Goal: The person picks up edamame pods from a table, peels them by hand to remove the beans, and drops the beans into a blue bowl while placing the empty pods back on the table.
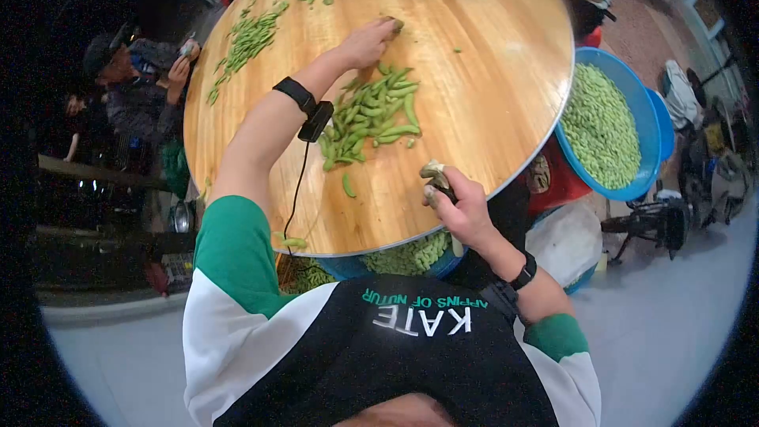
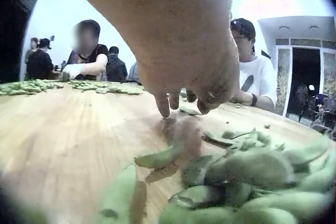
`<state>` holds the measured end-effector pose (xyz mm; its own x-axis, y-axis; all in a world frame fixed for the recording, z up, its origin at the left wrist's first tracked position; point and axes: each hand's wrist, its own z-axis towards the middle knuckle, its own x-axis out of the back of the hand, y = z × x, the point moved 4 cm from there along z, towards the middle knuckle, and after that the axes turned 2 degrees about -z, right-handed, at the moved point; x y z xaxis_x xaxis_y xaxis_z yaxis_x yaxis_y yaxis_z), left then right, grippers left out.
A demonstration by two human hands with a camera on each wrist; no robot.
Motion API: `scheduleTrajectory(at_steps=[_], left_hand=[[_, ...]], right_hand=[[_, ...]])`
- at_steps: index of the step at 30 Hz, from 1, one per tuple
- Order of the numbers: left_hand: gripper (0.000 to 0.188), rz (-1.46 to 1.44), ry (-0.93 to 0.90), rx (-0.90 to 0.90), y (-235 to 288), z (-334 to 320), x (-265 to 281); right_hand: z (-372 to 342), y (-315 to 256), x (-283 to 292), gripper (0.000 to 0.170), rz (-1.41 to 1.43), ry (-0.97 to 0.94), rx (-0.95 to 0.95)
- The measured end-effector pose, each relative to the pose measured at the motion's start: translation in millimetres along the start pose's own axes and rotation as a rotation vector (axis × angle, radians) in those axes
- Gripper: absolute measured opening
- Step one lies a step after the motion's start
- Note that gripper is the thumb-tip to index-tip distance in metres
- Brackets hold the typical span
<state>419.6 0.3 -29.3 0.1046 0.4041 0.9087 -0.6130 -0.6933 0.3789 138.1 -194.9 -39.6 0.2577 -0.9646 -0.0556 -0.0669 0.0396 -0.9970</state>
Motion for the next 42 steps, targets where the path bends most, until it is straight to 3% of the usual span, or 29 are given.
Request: scheduleTrajectory(at_steps=[2, 6, 8, 10, 12, 14, 15, 18, 23, 26, 34, 36, 37, 38, 42], left_hand=[[0.040, 0.235, 0.047, 0.036, -6, 2, -9], [0.037, 0.034, -0.100, 0.021, 10, -24, -6], [0.036, 0.018, -0.054, -0.052, 38, -54, 8], [0.036, -0.122, -0.234, 0.068, 49, -76, 14], [0.038, -0.157, -0.295, 0.103, 56, -95, 19], [0.038, -0.036, -0.082, 0.016, 70, -110, 34], [0.032, 0.120, 0.106, -0.121, 84, -114, 43], [0.024, 0.066, 0.066, 0.019, 107, -132, 48], [0.012, -0.019, 0.122, -0.005, 154, -145, 8], [0.011, 0.150, 0.154, 0.087, 150, -140, -16], [0.023, 0.036, 0.263, 0.152, 159, -156, -6], [0.018, -0.442, 0.458, 0.220, 156, -169, 1], [0.015, -0.576, 0.338, 0.374, 177, -177, 14], [0.015, -0.575, 0.342, 0.382, 190, -187, 18], [0.011, -1.066, 0.149, 0.527, 224, -222, 2]], right_hand=[[1, -3, 0, 0.022, -0.030, -0.006, 0.061], [1, -3, 1, 0.021, -0.060, -0.009, 0.091], [2, -2, 1, 0.022, -0.064, -0.023, 0.090], [0, -2, 0, 0.023, -0.031, -0.031, 0.063], [1, 2, 1, 0.023, -0.026, -0.039, 0.105], [0, 2, 1, 0.023, 0.002, -0.041, 0.072], [0, 2, 0, 0.023, 0.005, -0.053, 0.062], [0, 4, -1, 0.023, 0.109, -0.051, 0.042], [-1, 2, -4, 0.027, 0.183, -0.076, 0.092], [-4, -1, -3, 0.030, 0.184, -0.061, 0.098], [-3, 0, 0, 0.036, 0.239, -0.077, 0.113], [-4, 0, -1, 0.037, 0.241, -0.107, 0.100], [-7, -2, -3, 0.037, 0.241, -0.114, 0.099], [-13, -4, -7, 0.036, 0.319, -0.157, 0.053], [-34, -3, -25, 0.035, 0.485, -0.308, -0.091]])
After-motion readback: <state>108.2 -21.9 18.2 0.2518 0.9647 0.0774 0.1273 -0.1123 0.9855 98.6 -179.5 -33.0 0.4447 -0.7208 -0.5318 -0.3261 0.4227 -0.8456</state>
